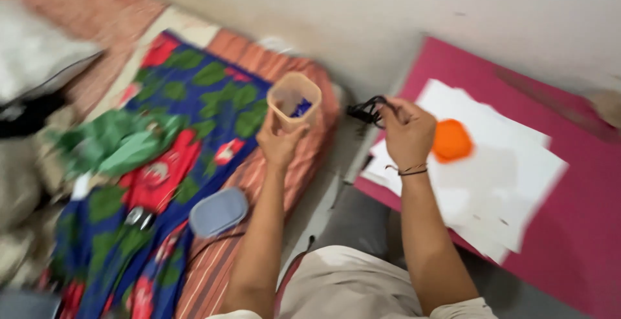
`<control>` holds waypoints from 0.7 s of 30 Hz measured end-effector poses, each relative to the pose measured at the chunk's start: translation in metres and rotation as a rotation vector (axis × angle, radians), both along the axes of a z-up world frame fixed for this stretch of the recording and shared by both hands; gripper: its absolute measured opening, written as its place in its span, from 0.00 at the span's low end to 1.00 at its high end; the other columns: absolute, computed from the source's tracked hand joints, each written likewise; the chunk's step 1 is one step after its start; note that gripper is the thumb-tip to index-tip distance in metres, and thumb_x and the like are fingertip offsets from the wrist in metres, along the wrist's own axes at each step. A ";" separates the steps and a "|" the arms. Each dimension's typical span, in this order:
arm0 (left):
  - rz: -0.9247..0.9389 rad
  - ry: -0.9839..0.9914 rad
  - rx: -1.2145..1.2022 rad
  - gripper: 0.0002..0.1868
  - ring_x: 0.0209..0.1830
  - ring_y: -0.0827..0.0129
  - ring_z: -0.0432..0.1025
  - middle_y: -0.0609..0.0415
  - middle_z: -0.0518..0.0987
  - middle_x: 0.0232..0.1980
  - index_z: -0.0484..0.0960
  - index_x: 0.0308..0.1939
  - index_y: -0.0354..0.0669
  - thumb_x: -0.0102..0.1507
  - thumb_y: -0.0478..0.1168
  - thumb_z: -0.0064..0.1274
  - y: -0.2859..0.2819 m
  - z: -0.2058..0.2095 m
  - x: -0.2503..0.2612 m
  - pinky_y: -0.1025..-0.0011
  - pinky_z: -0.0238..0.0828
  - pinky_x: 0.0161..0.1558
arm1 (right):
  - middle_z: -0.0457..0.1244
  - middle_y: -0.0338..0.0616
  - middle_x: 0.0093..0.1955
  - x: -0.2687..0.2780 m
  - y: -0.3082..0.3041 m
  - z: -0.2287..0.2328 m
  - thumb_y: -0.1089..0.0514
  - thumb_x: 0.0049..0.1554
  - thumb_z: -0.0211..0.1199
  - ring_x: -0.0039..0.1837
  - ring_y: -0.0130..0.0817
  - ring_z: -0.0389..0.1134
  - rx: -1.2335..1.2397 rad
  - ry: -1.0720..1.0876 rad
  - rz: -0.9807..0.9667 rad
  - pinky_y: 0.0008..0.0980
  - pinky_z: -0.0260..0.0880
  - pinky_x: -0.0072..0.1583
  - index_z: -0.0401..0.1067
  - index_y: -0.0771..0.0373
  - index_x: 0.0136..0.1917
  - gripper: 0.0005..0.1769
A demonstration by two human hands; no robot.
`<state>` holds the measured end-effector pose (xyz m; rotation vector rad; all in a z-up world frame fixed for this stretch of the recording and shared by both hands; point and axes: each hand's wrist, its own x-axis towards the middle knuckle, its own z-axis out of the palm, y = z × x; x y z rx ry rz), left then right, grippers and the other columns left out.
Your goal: Organizing and stacking papers on a desk while using a ruler and small containers.
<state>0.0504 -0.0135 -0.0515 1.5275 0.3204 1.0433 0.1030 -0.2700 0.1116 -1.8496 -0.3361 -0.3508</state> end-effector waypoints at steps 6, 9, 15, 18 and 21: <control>0.154 0.042 -0.004 0.56 0.64 0.46 0.71 0.30 0.77 0.61 0.74 0.66 0.29 0.36 0.35 0.84 0.021 -0.059 -0.052 0.59 0.69 0.65 | 0.47 0.29 0.19 -0.005 0.077 0.049 0.67 0.56 0.75 0.27 0.15 0.49 0.072 -0.086 0.181 0.17 0.51 0.37 0.83 0.58 0.48 0.08; 0.137 0.046 -0.013 0.56 0.65 0.49 0.70 0.33 0.77 0.62 0.74 0.66 0.30 0.35 0.36 0.84 0.027 -0.061 -0.064 0.62 0.69 0.65 | 0.46 0.27 0.19 -0.015 0.100 0.072 0.68 0.58 0.74 0.27 0.13 0.47 0.132 -0.069 0.284 0.15 0.50 0.35 0.83 0.60 0.51 0.08; 0.163 0.068 -0.045 0.57 0.67 0.46 0.68 0.32 0.75 0.64 0.72 0.67 0.27 0.36 0.34 0.83 0.026 -0.081 -0.068 0.61 0.68 0.67 | 0.45 0.28 0.18 -0.023 0.131 0.076 0.69 0.58 0.72 0.27 0.13 0.47 0.195 -0.037 0.354 0.16 0.48 0.35 0.82 0.62 0.52 0.08; 0.152 0.109 -0.064 0.57 0.68 0.48 0.67 0.33 0.75 0.65 0.72 0.68 0.28 0.36 0.36 0.83 0.025 -0.093 -0.068 0.63 0.67 0.68 | 0.45 0.28 0.19 -0.028 0.138 0.099 0.70 0.59 0.73 0.29 0.13 0.48 0.207 -0.093 0.362 0.17 0.47 0.36 0.82 0.64 0.52 0.07; 0.125 0.269 -0.089 0.53 0.64 0.62 0.72 0.43 0.78 0.63 0.71 0.68 0.31 0.42 0.44 0.79 0.010 -0.039 -0.079 0.66 0.73 0.65 | 0.58 0.32 0.29 -0.031 0.138 0.122 0.65 0.67 0.71 0.32 0.18 0.47 0.227 -0.254 0.443 0.22 0.44 0.38 0.80 0.67 0.54 0.04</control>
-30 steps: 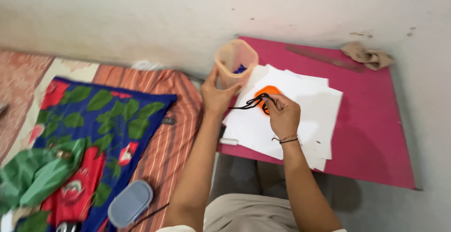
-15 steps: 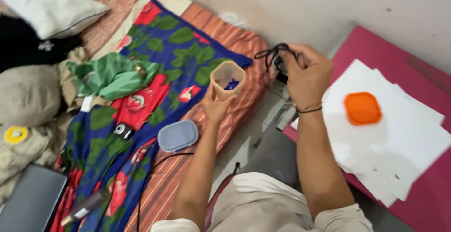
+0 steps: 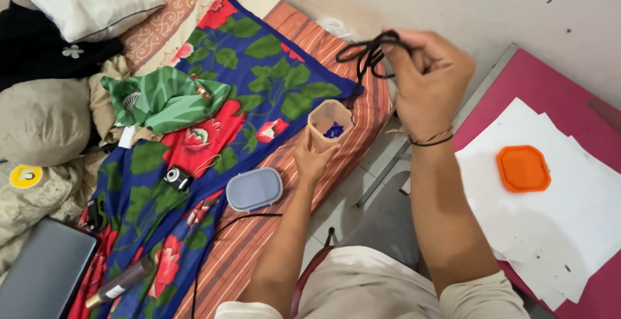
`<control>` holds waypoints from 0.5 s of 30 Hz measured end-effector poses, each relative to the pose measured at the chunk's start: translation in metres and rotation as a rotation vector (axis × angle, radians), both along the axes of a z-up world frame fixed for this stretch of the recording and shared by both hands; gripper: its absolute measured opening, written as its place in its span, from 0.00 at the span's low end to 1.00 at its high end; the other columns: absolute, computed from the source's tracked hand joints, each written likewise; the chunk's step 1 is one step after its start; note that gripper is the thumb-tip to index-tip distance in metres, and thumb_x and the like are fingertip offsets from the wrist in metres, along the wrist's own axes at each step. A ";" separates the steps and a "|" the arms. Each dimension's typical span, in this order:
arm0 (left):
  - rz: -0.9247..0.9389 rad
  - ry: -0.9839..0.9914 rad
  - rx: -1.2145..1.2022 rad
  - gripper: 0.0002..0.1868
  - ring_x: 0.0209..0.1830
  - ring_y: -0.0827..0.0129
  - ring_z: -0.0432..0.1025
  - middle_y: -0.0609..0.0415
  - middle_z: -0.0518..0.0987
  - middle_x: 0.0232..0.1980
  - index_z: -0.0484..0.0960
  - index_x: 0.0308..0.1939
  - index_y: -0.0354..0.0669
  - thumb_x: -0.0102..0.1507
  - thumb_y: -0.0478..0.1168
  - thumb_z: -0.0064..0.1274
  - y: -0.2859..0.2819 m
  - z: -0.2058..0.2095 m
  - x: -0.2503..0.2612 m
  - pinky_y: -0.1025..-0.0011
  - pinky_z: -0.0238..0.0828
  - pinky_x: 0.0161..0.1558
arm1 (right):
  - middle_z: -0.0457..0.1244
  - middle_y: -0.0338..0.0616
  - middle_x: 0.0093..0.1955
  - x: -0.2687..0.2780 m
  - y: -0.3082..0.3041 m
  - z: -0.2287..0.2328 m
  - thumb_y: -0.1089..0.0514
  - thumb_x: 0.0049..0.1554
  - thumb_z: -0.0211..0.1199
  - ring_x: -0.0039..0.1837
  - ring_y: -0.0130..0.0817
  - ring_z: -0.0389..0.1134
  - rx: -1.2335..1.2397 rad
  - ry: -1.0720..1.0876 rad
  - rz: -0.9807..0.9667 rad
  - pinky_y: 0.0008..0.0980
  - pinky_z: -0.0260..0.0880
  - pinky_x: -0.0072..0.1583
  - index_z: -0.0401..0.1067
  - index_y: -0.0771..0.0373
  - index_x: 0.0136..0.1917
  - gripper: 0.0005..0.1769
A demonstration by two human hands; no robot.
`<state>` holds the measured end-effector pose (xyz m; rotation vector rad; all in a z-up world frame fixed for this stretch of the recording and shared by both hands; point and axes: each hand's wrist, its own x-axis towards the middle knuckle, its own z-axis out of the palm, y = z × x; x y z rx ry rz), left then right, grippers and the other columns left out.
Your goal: Organizing and stacking papers on a desk while using a ruler and small containers.
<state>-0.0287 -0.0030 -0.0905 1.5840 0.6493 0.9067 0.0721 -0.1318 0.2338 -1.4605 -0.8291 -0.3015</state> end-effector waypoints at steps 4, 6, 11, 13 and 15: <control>-0.044 0.004 -0.161 0.52 0.69 0.64 0.68 0.47 0.76 0.66 0.70 0.70 0.38 0.44 0.39 0.77 -0.007 0.010 0.000 0.59 0.76 0.64 | 0.51 0.30 0.29 0.003 0.002 0.014 0.68 0.66 0.72 0.35 0.19 0.45 0.019 -0.021 -0.028 0.23 0.45 0.41 0.81 0.69 0.53 0.02; -0.034 0.027 -0.176 0.55 0.69 0.65 0.68 0.46 0.75 0.67 0.68 0.71 0.36 0.42 0.41 0.78 -0.007 0.000 0.003 0.60 0.76 0.65 | 0.49 0.31 0.28 0.001 0.002 0.020 0.68 0.67 0.71 0.35 0.19 0.45 0.028 -0.041 -0.004 0.23 0.50 0.42 0.80 0.70 0.54 0.02; -0.061 -0.016 -0.076 0.49 0.69 0.66 0.69 0.49 0.76 0.66 0.71 0.70 0.42 0.46 0.42 0.76 -0.006 0.025 0.000 0.64 0.77 0.63 | 0.54 0.30 0.28 0.004 0.004 0.002 0.66 0.66 0.71 0.33 0.17 0.45 -0.019 0.011 0.006 0.22 0.43 0.39 0.80 0.68 0.53 0.03; -0.064 0.003 -0.070 0.46 0.68 0.67 0.69 0.50 0.76 0.66 0.72 0.68 0.43 0.47 0.41 0.76 -0.004 0.007 0.004 0.69 0.77 0.62 | 0.52 0.29 0.27 0.009 0.008 -0.015 0.68 0.65 0.71 0.33 0.17 0.45 -0.054 0.045 -0.016 0.22 0.46 0.39 0.81 0.66 0.52 0.02; 0.043 -0.142 0.024 0.58 0.68 0.47 0.67 0.32 0.74 0.64 0.70 0.69 0.28 0.37 0.36 0.83 0.000 -0.043 0.015 0.63 0.69 0.65 | 0.53 0.29 0.19 0.019 0.013 -0.039 0.70 0.58 0.71 0.29 0.11 0.53 -0.084 0.192 -0.016 0.14 0.49 0.36 0.82 0.61 0.52 0.10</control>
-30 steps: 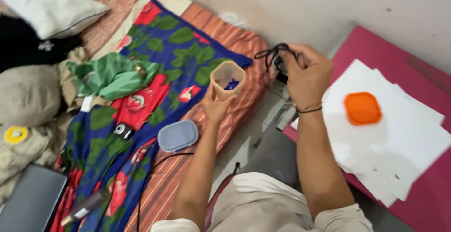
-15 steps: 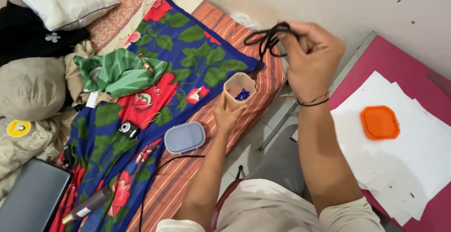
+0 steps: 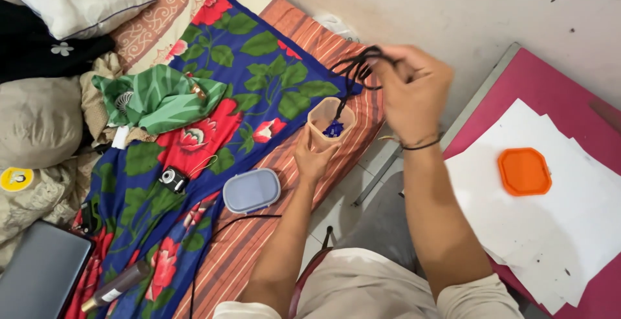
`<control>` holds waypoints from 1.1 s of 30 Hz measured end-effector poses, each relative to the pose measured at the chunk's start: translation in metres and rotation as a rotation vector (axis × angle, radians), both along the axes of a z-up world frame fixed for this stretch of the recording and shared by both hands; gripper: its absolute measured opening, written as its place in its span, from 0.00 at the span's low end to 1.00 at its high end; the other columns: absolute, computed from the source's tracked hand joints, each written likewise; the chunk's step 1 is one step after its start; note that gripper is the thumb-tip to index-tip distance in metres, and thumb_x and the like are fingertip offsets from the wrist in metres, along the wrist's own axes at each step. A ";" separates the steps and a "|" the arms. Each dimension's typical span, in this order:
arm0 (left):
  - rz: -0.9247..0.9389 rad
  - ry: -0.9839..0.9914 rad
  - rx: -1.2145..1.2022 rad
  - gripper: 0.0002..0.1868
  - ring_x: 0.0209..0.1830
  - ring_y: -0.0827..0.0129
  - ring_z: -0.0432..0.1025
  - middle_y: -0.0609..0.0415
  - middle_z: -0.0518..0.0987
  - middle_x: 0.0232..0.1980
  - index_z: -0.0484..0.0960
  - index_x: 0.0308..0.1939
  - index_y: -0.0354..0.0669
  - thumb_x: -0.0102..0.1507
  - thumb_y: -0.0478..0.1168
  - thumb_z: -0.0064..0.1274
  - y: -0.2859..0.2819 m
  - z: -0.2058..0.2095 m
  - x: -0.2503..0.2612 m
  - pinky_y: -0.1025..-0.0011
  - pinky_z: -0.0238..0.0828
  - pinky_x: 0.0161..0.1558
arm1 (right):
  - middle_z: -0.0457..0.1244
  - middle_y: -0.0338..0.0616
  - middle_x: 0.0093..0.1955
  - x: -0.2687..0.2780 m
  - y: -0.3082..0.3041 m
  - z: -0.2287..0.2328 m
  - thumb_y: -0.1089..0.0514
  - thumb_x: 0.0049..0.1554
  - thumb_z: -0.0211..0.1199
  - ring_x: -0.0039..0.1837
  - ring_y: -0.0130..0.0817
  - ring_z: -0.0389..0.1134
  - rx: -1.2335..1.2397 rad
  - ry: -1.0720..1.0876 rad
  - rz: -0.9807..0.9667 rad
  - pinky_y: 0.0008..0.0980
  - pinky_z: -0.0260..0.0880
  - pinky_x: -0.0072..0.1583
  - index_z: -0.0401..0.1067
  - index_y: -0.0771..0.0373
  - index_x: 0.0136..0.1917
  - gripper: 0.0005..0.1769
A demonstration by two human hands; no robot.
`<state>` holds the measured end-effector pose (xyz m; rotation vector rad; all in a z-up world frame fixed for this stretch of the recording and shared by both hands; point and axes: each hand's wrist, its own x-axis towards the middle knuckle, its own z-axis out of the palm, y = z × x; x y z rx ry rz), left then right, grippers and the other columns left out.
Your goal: Organizing and stacking papers on a desk while using a ruler and small containers.
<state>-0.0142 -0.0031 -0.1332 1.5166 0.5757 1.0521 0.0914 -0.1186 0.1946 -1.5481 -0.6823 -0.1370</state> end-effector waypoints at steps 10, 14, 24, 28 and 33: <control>-0.044 -0.019 0.027 0.59 0.68 0.51 0.68 0.37 0.75 0.65 0.70 0.70 0.31 0.37 0.37 0.83 -0.001 0.030 0.004 0.63 0.69 0.67 | 0.72 0.48 0.37 -0.004 0.027 -0.105 0.64 0.52 0.71 0.44 0.42 0.75 -0.472 0.116 0.043 0.37 0.71 0.46 0.83 0.52 0.48 0.11; -0.055 0.006 0.053 0.57 0.67 0.53 0.69 0.38 0.76 0.64 0.71 0.70 0.33 0.39 0.36 0.82 -0.014 0.066 0.000 0.64 0.70 0.66 | 0.74 0.35 0.46 0.012 0.028 -0.146 0.50 0.54 0.68 0.55 0.46 0.74 -0.910 0.112 0.005 0.45 0.75 0.57 0.82 0.37 0.49 0.09; -0.097 -0.042 0.178 0.56 0.62 0.49 0.74 0.36 0.78 0.60 0.73 0.68 0.32 0.38 0.40 0.83 -0.035 0.067 0.018 0.62 0.73 0.62 | 0.73 0.45 0.50 0.002 -0.006 -0.088 0.43 0.53 0.68 0.58 0.52 0.73 -1.069 0.126 0.001 0.49 0.76 0.59 0.75 0.24 0.60 0.21; -0.166 -0.075 0.166 0.54 0.62 0.49 0.73 0.35 0.78 0.60 0.73 0.67 0.31 0.40 0.42 0.82 -0.048 0.098 0.023 0.60 0.73 0.63 | 0.73 0.48 0.48 0.008 -0.027 -0.072 0.48 0.55 0.68 0.56 0.53 0.74 -1.042 0.113 -0.013 0.50 0.76 0.56 0.74 0.31 0.63 0.22; -0.159 -0.095 0.169 0.55 0.62 0.48 0.73 0.37 0.79 0.60 0.75 0.66 0.33 0.37 0.40 0.83 -0.055 0.070 0.041 0.60 0.72 0.64 | 0.73 0.35 0.48 0.025 -0.055 -0.078 0.44 0.51 0.72 0.56 0.49 0.74 -0.955 0.105 -0.051 0.47 0.73 0.55 0.65 0.43 0.43 0.16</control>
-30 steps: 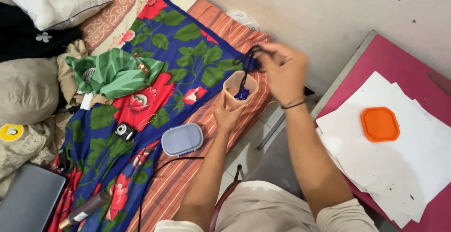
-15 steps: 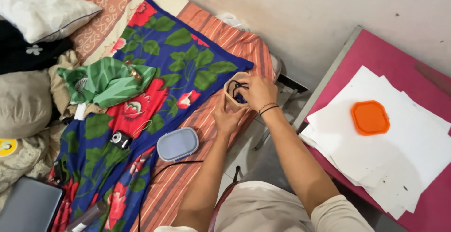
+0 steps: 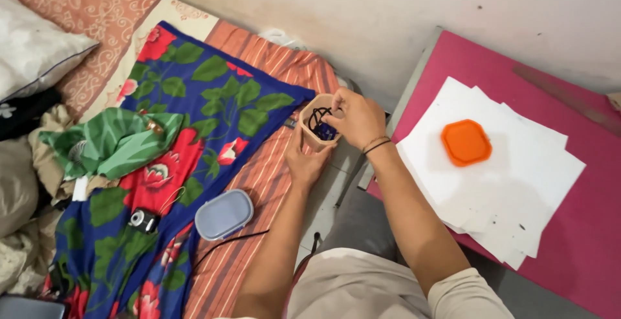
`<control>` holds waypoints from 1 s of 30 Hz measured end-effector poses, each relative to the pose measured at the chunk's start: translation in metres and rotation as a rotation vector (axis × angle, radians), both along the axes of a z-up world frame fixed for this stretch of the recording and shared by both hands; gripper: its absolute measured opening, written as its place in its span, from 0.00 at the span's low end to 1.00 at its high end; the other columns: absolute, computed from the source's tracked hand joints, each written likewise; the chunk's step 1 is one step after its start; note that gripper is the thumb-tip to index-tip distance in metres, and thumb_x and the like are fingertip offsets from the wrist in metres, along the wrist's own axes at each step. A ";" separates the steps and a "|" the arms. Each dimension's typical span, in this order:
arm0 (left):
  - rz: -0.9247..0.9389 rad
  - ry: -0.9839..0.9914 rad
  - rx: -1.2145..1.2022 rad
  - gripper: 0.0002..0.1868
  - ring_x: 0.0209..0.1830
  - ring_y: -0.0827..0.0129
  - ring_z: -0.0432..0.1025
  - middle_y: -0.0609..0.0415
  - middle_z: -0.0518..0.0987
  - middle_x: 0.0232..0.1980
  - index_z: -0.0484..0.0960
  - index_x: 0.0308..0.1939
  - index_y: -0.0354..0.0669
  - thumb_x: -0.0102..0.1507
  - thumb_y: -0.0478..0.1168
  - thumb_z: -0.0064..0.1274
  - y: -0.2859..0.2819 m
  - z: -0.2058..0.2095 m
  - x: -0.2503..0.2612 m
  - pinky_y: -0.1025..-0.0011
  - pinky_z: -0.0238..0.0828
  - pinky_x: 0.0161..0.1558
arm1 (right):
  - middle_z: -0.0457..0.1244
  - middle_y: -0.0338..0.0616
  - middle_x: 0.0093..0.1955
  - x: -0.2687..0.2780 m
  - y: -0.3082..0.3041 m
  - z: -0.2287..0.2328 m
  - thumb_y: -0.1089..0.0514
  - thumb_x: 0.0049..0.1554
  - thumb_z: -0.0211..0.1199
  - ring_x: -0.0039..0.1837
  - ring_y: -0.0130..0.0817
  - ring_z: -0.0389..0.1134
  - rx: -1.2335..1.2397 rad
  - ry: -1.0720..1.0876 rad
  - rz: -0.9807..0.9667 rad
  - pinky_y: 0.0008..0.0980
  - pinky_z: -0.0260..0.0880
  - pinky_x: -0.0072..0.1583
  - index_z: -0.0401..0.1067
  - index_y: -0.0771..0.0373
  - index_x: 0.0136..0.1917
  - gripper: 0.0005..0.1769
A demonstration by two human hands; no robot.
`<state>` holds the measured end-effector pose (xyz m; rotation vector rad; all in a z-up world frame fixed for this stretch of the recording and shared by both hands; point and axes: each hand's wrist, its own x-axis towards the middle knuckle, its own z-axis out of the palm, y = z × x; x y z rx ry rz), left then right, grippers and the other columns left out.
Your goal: Organizing and stacking papers on a desk while using a ruler and small containers.
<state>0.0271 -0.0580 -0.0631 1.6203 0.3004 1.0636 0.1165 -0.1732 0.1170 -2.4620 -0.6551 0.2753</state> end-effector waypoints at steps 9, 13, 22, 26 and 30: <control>-0.057 -0.084 0.044 0.55 0.62 0.50 0.74 0.36 0.79 0.60 0.74 0.67 0.34 0.38 0.43 0.84 -0.031 0.051 0.049 0.61 0.72 0.63 | 0.61 0.38 0.24 0.019 -0.156 0.004 0.51 0.52 0.80 0.31 0.25 0.59 0.482 -0.206 -0.444 0.23 0.60 0.40 0.73 0.50 0.42 0.15; -0.271 -0.126 -0.088 0.53 0.66 0.55 0.70 0.38 0.78 0.63 0.74 0.67 0.33 0.40 0.34 0.83 -0.072 0.101 0.079 0.61 0.69 0.67 | 0.56 0.37 0.21 0.004 -0.255 0.016 0.57 0.55 0.80 0.28 0.23 0.59 0.594 -0.280 -0.677 0.21 0.59 0.38 0.72 0.55 0.42 0.15; -0.530 -0.144 -0.039 0.57 0.66 0.55 0.72 0.42 0.77 0.64 0.72 0.69 0.33 0.38 0.35 0.86 -0.204 0.128 0.152 0.65 0.70 0.66 | 0.60 0.39 0.23 0.024 -0.427 -0.059 0.60 0.58 0.79 0.27 0.27 0.65 0.588 -0.585 -1.192 0.20 0.60 0.35 0.70 0.56 0.40 0.16; -0.626 -0.123 -0.071 0.55 0.69 0.49 0.67 0.37 0.74 0.66 0.70 0.70 0.30 0.42 0.31 0.83 -0.256 0.150 0.157 0.59 0.65 0.70 | 0.67 0.53 0.38 0.053 -0.471 -0.066 0.50 0.58 0.78 0.43 0.49 0.70 0.332 -0.727 -1.215 0.45 0.68 0.47 0.80 0.54 0.58 0.17; -0.672 -0.105 -0.063 0.55 0.71 0.47 0.66 0.37 0.73 0.68 0.69 0.70 0.29 0.42 0.30 0.82 -0.298 0.166 0.159 0.60 0.63 0.72 | 0.71 0.47 0.56 0.084 -0.495 -0.052 0.43 0.56 0.76 0.59 0.55 0.71 0.278 -0.461 -1.305 0.50 0.71 0.61 0.76 0.44 0.66 0.25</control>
